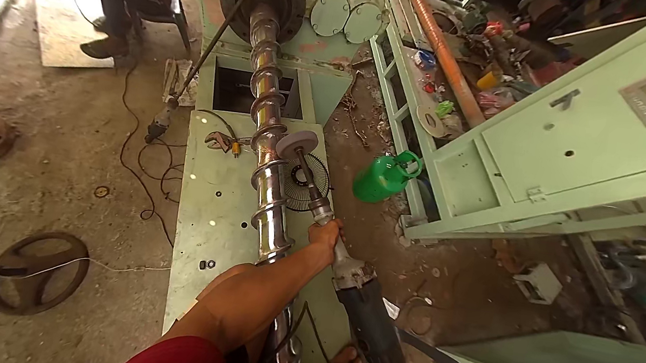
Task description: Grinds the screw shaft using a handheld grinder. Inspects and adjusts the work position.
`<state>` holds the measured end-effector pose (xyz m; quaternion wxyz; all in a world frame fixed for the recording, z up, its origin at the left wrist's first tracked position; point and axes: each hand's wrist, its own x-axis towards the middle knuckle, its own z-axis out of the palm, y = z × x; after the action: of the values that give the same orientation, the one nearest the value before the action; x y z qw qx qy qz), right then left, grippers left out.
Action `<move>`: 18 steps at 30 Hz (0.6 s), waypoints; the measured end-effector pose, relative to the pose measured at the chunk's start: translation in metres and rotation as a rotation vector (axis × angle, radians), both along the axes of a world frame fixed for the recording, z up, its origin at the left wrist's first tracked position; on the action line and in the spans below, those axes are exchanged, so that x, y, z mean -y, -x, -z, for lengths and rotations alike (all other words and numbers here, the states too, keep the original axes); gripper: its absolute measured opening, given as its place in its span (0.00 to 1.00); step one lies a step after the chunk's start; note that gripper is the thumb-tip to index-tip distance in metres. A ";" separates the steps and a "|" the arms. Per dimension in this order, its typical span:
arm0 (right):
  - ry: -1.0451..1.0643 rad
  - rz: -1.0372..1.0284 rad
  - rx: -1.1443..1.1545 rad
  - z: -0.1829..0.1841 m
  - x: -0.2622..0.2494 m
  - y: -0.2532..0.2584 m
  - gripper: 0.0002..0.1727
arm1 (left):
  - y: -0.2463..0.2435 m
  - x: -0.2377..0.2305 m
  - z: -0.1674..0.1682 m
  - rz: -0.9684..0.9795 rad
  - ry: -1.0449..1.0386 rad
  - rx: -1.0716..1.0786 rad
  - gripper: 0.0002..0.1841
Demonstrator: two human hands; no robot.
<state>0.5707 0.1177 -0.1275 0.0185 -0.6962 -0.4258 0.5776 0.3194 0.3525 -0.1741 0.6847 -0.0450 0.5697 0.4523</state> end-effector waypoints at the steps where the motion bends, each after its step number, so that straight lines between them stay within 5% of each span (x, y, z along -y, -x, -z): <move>1: 0.001 -0.002 -0.002 -0.001 0.000 0.001 0.20 | 0.001 0.001 -0.001 0.002 0.000 0.000 0.12; 18: -0.053 -0.160 0.099 -0.011 0.008 0.002 0.19 | 0.034 0.030 -0.024 -0.078 -0.017 0.046 0.12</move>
<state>0.5684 0.1100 -0.1163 -0.0304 -0.6870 -0.4954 0.5308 0.2855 0.3224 -0.1504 0.6796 -0.0717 0.5479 0.4825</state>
